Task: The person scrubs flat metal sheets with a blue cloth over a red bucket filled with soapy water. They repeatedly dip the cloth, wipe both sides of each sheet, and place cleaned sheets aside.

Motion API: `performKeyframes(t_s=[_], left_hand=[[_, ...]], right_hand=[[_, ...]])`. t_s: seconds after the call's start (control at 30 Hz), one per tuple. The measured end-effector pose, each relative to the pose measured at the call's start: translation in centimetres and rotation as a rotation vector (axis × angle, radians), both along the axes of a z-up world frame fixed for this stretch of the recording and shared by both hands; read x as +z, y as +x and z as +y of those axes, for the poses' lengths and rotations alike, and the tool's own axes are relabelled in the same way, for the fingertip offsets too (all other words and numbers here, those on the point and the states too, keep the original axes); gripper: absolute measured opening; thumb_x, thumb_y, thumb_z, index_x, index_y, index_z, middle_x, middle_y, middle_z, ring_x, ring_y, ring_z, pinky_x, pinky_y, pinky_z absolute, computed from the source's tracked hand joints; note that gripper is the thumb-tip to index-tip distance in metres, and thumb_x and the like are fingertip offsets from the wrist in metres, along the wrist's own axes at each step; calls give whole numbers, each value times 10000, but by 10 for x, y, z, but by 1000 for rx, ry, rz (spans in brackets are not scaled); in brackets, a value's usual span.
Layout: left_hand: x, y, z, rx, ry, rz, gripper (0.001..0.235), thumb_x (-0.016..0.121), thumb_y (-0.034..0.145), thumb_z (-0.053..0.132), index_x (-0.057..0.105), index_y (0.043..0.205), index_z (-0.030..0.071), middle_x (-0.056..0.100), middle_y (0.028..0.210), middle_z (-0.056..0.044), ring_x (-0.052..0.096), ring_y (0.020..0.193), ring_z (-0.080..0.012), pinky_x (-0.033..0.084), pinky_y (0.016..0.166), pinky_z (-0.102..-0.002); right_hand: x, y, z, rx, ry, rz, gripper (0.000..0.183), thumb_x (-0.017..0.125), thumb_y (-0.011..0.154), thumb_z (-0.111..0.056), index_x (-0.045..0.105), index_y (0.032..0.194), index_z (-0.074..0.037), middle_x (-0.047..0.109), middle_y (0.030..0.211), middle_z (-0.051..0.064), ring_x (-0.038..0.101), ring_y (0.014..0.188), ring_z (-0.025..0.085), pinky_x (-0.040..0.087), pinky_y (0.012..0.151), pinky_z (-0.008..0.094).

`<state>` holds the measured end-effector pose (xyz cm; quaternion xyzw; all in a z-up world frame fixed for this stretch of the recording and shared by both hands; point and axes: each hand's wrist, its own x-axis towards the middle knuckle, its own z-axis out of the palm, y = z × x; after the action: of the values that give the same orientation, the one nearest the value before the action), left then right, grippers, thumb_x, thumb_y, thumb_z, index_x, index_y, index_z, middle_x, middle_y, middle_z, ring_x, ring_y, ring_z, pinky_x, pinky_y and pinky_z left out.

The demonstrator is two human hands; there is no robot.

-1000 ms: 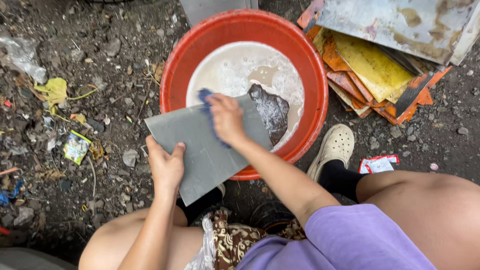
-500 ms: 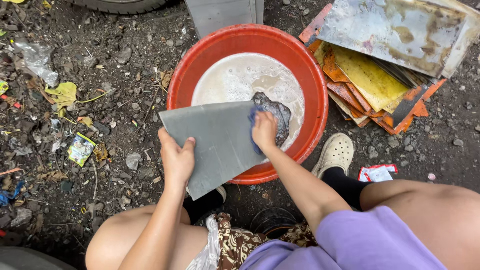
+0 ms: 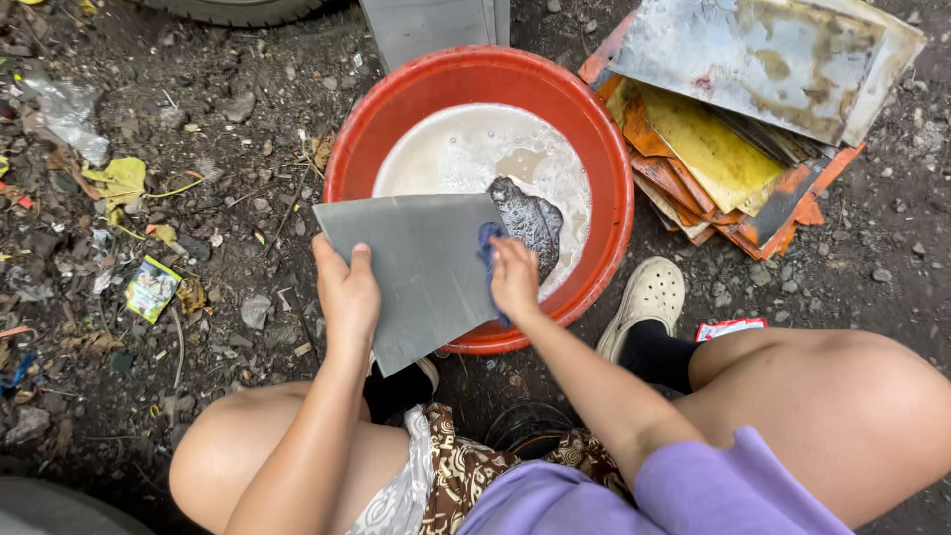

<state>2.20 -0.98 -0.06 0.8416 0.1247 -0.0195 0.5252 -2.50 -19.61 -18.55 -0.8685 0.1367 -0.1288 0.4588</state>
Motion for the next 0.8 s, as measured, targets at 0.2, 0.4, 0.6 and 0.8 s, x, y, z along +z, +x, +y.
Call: performKeyframes(t_s=[0.2, 0.4, 0.6, 0.8], left_hand=[[-4, 5, -10, -35, -27, -124, 439, 508, 973, 66, 422, 1399, 6, 621, 1302, -199, 621, 1201, -290, 443, 1028, -390], [-9, 15, 0, -29, 31, -94, 346, 525, 993, 76, 476, 1329, 10, 672, 1259, -206, 665, 1187, -299, 474, 1011, -392], [-17, 2, 23, -27, 132, -38, 379, 603, 988, 105, 432, 1310, 1, 688, 1154, -231, 689, 1068, -303, 502, 931, -403], [-11, -7, 26, -55, 303, 152, 503, 736, 867, 127, 413, 1234, 8, 617, 748, -172, 602, 632, -289, 521, 642, -438]], right_hand=[[41, 50, 47, -5, 56, -143, 268, 606, 941, -71, 740, 1172, -60, 691, 1186, 153, 594, 1088, 360, 471, 989, 424], [78, -10, 70, 180, 102, -254, 331, 579, 985, -47, 686, 1298, -75, 660, 1301, 147, 569, 1162, 361, 454, 1051, 417], [-17, -41, 6, -36, -51, 104, 306, 536, 979, -31, 691, 1243, -25, 675, 1261, 148, 567, 1073, 357, 446, 995, 430], [-73, 37, -12, -6, -209, 81, 306, 561, 933, -46, 710, 1196, 0, 671, 1159, 195, 606, 1054, 392, 433, 943, 482]])
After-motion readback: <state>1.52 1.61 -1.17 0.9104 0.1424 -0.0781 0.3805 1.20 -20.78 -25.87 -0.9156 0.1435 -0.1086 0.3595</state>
